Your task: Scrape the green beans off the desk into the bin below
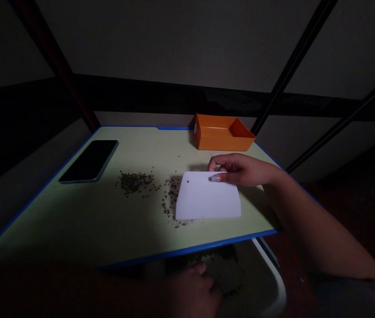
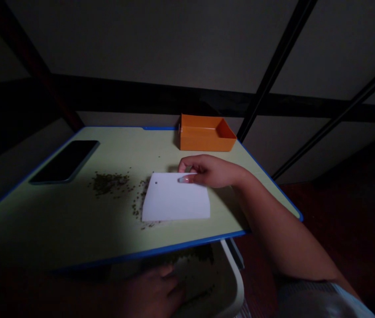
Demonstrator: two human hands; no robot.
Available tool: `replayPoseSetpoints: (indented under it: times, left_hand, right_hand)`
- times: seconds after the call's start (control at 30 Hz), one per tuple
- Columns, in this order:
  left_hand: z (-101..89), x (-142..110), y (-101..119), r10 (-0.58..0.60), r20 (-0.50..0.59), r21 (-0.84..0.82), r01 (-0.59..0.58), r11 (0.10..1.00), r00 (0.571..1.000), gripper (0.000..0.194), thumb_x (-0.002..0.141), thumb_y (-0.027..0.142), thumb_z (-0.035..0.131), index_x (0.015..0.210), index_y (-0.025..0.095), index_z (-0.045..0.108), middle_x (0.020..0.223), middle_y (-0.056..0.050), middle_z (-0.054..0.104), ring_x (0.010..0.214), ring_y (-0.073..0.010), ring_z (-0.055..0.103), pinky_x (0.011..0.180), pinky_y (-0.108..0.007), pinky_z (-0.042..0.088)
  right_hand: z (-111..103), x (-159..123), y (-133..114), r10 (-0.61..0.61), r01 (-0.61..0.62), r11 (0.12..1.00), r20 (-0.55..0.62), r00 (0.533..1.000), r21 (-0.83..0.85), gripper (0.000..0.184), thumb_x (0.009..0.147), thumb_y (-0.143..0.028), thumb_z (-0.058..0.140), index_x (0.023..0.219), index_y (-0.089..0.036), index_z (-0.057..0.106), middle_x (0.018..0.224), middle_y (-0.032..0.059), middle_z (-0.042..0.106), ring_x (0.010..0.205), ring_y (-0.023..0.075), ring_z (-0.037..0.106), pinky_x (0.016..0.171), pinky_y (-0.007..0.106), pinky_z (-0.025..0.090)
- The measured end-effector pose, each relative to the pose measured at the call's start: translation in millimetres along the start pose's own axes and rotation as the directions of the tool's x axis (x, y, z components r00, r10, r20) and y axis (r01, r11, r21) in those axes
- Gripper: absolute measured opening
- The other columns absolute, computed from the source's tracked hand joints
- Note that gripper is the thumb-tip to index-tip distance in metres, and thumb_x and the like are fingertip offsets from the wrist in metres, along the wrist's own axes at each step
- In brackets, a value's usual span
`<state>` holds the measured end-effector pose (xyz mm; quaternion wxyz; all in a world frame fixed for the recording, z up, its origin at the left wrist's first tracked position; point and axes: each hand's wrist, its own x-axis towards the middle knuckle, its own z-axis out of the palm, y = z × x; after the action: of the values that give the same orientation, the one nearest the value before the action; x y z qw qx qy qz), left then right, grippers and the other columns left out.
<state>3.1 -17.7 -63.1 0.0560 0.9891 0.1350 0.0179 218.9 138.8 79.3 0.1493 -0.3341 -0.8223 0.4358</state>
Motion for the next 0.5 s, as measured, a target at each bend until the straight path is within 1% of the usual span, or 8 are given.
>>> replayPoseSetpoints:
  times: [0.07,0.13,0.27,0.33,0.4,0.5]
  left_hand:
    - [-2.9,-0.6,0.2,-0.010,0.006,-0.008,0.010,1.000,1.000,0.014,0.085,0.029,0.071,0.082,0.016,0.071,0.079,-0.002,0.075,0.077,-0.0169,0.070,0.094,-0.030,0.046]
    - [-5.7,-1.0,0.2,-0.018,0.010,-0.018,0.018,1.000,1.000,0.013,0.086,0.028,0.069,0.084,0.016,0.071,0.081,-0.002,0.076,0.079,-0.0165,0.070,0.095,-0.029,0.045]
    - [-7.5,0.4,1.2,-0.042,0.010,-0.031,0.042,0.999,0.999,0.015,0.087,0.031,0.066,0.086,0.017,0.072,0.081,-0.002,0.076,0.079,-0.0169,0.071,0.092,-0.029,0.047]
    - [-6.7,1.6,1.9,-0.060,0.003,-0.033,0.060,0.998,0.998,0.016,0.088,0.031,0.064,0.086,0.016,0.072,0.079,-0.003,0.076,0.078,-0.0182,0.071,0.090,-0.030,0.049]
    - [-5.3,2.2,2.4,-0.063,-0.003,-0.039,0.063,0.997,0.998,0.016,0.088,0.030,0.064,0.084,0.017,0.072,0.077,-0.003,0.076,0.076,-0.0185,0.071,0.090,-0.030,0.049]
    - [-3.2,2.2,2.7,-0.059,-0.005,-0.048,0.059,0.997,0.998,0.015,0.087,0.030,0.065,0.085,0.016,0.072,0.079,-0.003,0.076,0.078,-0.0186,0.071,0.091,-0.031,0.048]
  right_hand:
    - [-1.1,-1.1,-0.1,0.005,-0.005,1.000,-0.004,1.000,0.010,0.022,0.090,-0.036,0.061,0.093,-0.016,0.051,0.062,-0.0068,0.048,0.052,0.0062,0.039,0.047,0.019,0.030]
    - [-3.6,-2.1,0.4,0.011,-0.011,1.000,-0.032,0.999,0.010,0.024,0.090,-0.038,0.061,0.092,-0.017,0.051,0.062,-0.0069,0.047,0.051,0.0062,0.038,0.046,0.019,0.029]
    - [-9.3,-3.4,1.2,0.036,-0.043,0.997,-0.123,0.992,-0.059,0.022,0.092,-0.038,0.059,0.089,-0.018,0.051,0.059,-0.0070,0.044,0.049,0.0064,0.037,0.044,0.021,0.026]
    - [-10.3,-3.4,1.3,0.055,-0.069,0.993,-0.145,0.988,-0.094,0.021,0.092,-0.037,0.059,0.089,-0.018,0.052,0.059,-0.0067,0.044,0.049,0.0068,0.037,0.044,0.022,0.026]
    - [-9.2,-2.8,1.5,0.061,-0.076,0.991,-0.130,0.990,-0.108,0.020,0.092,-0.035,0.060,0.090,-0.018,0.052,0.060,-0.0064,0.045,0.050,0.0070,0.038,0.045,0.022,0.027]
    - [-5.2,-1.9,1.7,0.039,-0.043,0.996,-0.055,0.998,-0.078,0.020,0.091,-0.035,0.061,0.091,-0.017,0.051,0.063,-0.0055,0.048,0.053,0.0071,0.040,0.047,0.021,0.029]
